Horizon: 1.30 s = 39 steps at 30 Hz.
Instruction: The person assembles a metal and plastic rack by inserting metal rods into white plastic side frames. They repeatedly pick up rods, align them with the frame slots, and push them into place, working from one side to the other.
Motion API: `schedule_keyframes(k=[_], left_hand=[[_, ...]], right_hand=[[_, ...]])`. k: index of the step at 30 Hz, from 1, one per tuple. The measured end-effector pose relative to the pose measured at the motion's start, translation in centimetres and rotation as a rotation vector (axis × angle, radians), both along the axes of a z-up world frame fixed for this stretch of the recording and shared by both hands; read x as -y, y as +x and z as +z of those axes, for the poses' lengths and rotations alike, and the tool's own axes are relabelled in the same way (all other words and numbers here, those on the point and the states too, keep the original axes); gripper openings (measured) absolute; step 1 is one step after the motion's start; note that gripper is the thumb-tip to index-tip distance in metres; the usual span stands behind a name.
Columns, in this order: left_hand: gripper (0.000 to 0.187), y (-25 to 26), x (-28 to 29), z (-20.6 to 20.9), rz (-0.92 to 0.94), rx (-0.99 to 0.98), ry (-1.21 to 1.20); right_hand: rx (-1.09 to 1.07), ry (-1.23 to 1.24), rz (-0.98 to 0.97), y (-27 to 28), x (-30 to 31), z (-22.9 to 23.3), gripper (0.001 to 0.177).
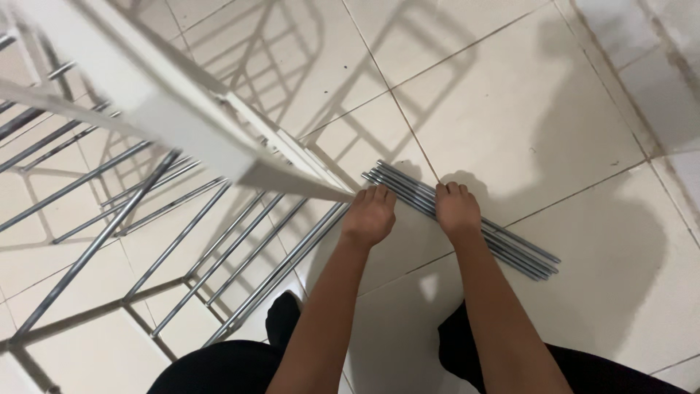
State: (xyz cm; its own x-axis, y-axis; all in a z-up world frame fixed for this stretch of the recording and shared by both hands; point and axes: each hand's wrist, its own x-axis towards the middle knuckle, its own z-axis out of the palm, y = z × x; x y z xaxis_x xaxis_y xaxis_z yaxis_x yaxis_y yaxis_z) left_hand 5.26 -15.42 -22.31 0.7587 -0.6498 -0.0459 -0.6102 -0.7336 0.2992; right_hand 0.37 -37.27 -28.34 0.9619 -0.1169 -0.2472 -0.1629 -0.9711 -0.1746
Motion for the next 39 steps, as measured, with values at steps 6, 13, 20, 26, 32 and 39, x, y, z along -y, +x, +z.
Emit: schedule_keyframes(k=[6, 13, 20, 26, 32, 39], left_hand=[[0.033, -2.2, -1.7, 3.8, 0.051, -0.051, -0.079], [0.031, -2.8, -5.7, 12.5, 0.028, 0.15, -0.098], [0.04, -4.0, -12.2, 25.6, 0.173, 0.134, 0.105], [0.029, -5.5, -24.0, 30.8, 0.465, 0.177, 0.193], [0.018, -9.1, -33.5, 30.1, 0.955, 0.138, 0.137], [0.025, -12.4, -35.8, 27.7, 1.15, 0.284, 0.258]], right_hand=[[0.037, 0.001, 0.041, -0.6, -2.6, 4.3, 0.023], [-0.038, -0.043, 0.299, -1.7, -11.5, 14.3, 0.034], [-0.067, 0.041, 0.381, -2.6, -22.6, 25.5, 0.033], [0.37, 0.115, 0.703, -0.6, -28.5, 32.8, 0.024], [0.487, 0.112, 0.849, 4.1, -33.4, 35.2, 0.036], [0.518, -0.013, 1.034, 8.2, -38.2, 32.5, 0.069]])
